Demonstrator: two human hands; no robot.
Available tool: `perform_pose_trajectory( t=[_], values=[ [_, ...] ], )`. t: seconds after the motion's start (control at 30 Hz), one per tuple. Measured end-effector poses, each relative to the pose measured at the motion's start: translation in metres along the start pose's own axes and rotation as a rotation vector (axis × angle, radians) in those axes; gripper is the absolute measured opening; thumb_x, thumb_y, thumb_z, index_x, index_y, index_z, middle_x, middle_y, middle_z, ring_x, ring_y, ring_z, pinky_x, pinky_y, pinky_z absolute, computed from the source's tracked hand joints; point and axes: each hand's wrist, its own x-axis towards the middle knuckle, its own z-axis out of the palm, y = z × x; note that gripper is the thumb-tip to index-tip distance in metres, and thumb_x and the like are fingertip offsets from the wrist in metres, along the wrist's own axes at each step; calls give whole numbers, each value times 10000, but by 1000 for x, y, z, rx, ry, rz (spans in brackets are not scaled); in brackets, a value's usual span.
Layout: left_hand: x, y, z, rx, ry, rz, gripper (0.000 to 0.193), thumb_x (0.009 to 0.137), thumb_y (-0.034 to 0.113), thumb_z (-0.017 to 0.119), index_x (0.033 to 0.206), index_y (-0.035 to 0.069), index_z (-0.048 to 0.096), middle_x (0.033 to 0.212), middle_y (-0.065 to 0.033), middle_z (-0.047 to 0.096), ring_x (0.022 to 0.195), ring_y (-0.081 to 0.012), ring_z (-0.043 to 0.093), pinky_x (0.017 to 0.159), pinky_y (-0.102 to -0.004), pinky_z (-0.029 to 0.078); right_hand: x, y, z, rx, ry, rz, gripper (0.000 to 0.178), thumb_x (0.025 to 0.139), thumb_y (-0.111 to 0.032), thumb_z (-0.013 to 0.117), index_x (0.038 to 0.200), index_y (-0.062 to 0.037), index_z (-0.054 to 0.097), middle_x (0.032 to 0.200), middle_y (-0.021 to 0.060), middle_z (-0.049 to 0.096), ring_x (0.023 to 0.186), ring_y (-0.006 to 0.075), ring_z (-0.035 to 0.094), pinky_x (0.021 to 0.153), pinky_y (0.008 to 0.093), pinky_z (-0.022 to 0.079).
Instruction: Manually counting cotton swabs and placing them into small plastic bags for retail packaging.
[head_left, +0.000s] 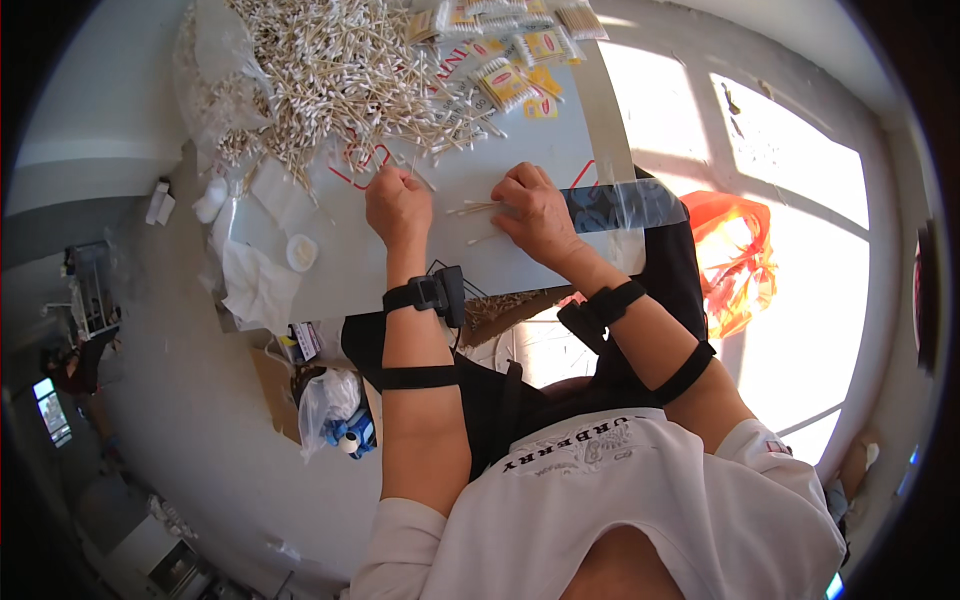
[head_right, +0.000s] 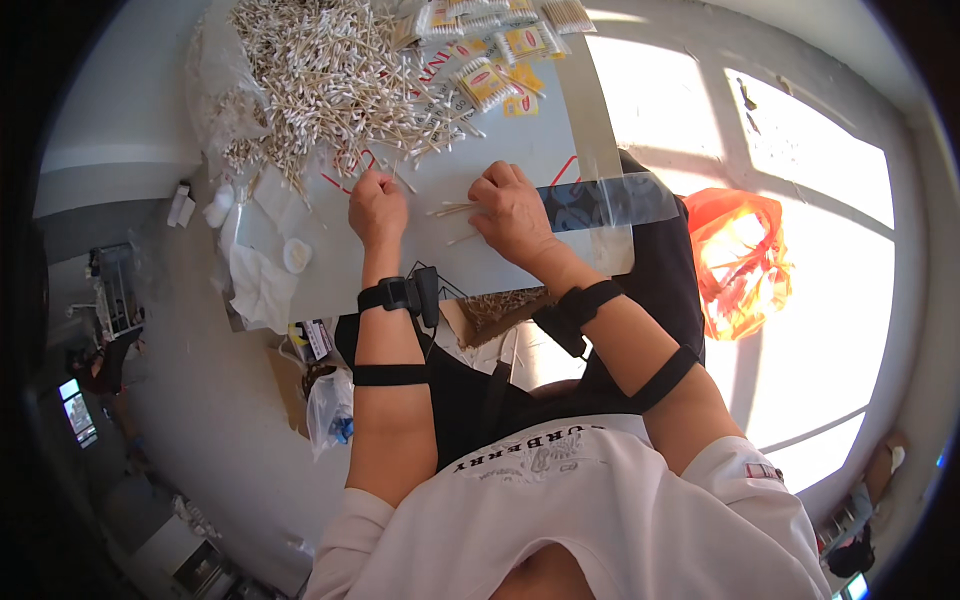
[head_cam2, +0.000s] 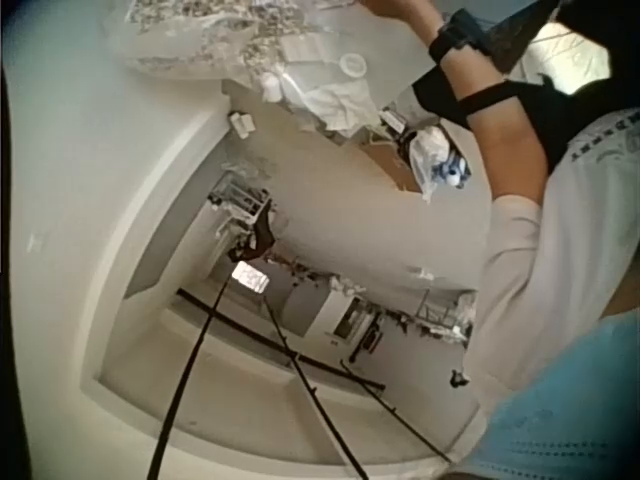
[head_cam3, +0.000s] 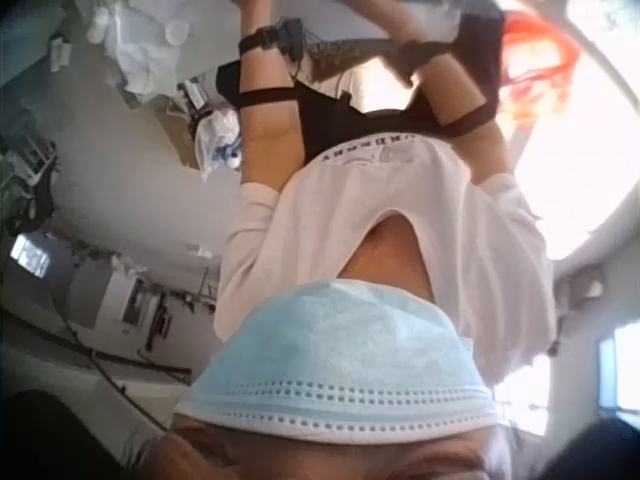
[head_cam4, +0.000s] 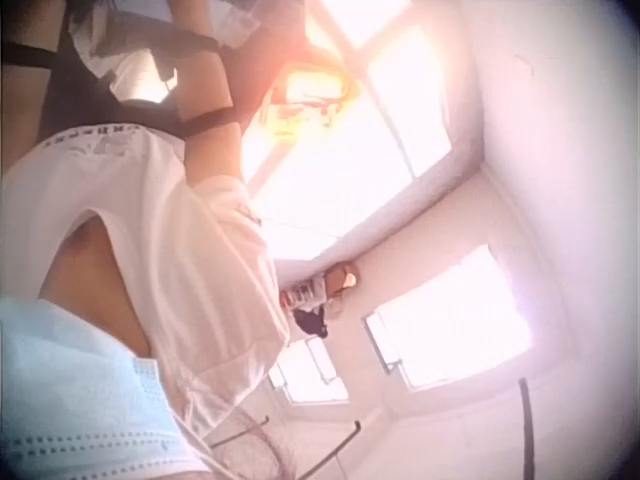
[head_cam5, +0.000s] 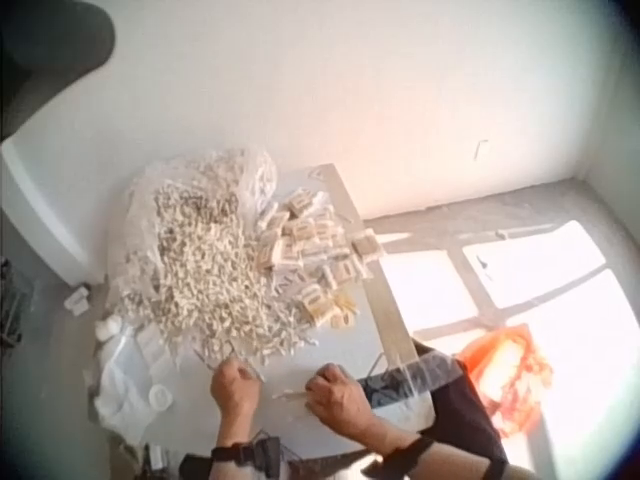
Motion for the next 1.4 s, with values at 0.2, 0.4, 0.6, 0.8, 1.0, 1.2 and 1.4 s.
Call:
perform_pose_trajectory(
  t=[0.2, 0.4, 0.6, 0.8, 1.0, 1.2, 1.4],
  values=[
    [-28, -7, -2, -84, 77, 387, 138, 764, 14, 652, 853, 82, 572, 859, -92, 575, 877, -327, 557, 743, -444, 471, -10, 8, -14, 98, -12, -44, 396, 609, -111, 804, 960, -73, 626, 1075, 109, 539, 1041, 329, 527, 892, 413, 450],
    [-31, 9, 0, -6, 10, 463, 165, 756, 9, 668, 854, 88, 561, 879, -75, 556, 885, -313, 543, 742, -431, 463, -30, -6, -27, -68, -214, -125, 633, 545, -298, 868, 1049, -91, 546, 1210, 89, 475, 1167, 318, 436, 993, 422, 329],
    [-19, 9, 17, -13, 141, 402, 176, 746, 19, 682, 847, 101, 564, 853, -68, 566, 854, -310, 559, 717, -436, 462, -40, -6, -34, 57, -276, -249, 561, 551, -286, 867, 980, -103, 555, 1205, 87, 477, 1147, 308, 441, 957, 428, 340],
    [-17, 7, 14, -14, 62, 445, 185, 732, 23, 697, 840, 105, 571, 850, -52, 572, 850, -303, 562, 706, -439, 457, -30, 9, -28, 12, -418, -299, 403, 644, -191, 827, 942, -109, 567, 1107, 87, 506, 1092, 296, 483, 927, 408, 371],
    [-39, 8, 6, -69, -44, 534, 187, 726, 20, 700, 837, 105, 576, 849, -51, 569, 852, -299, 553, 726, -431, 437, -29, 13, -10, 189, -24, -25, 377, 671, -111, 787, 979, -70, 574, 1081, 116, 516, 877, 325, 588, 730, 385, 500],
    [-44, 7, 3, -117, -57, 490, 232, 727, 17, 698, 912, 116, 600, 863, -46, 578, 867, -294, 552, 754, -427, 436, -1, -4, -3, -93, 37, 17, 447, 688, -136, 770, 1094, -87, 591, 1085, 109, 525, 934, 333, 614, 743, 405, 531],
    [-38, 6, -1, -114, -132, 519, 406, 727, 13, 696, 1098, 160, 626, 886, -41, 593, 880, -287, 565, 756, -426, 453, 11, 5, -9, -139, -119, 44, 343, 695, -140, 762, 1009, -131, 625, 1004, 69, 557, 898, 299, 628, 725, 405, 528]
  ],
)
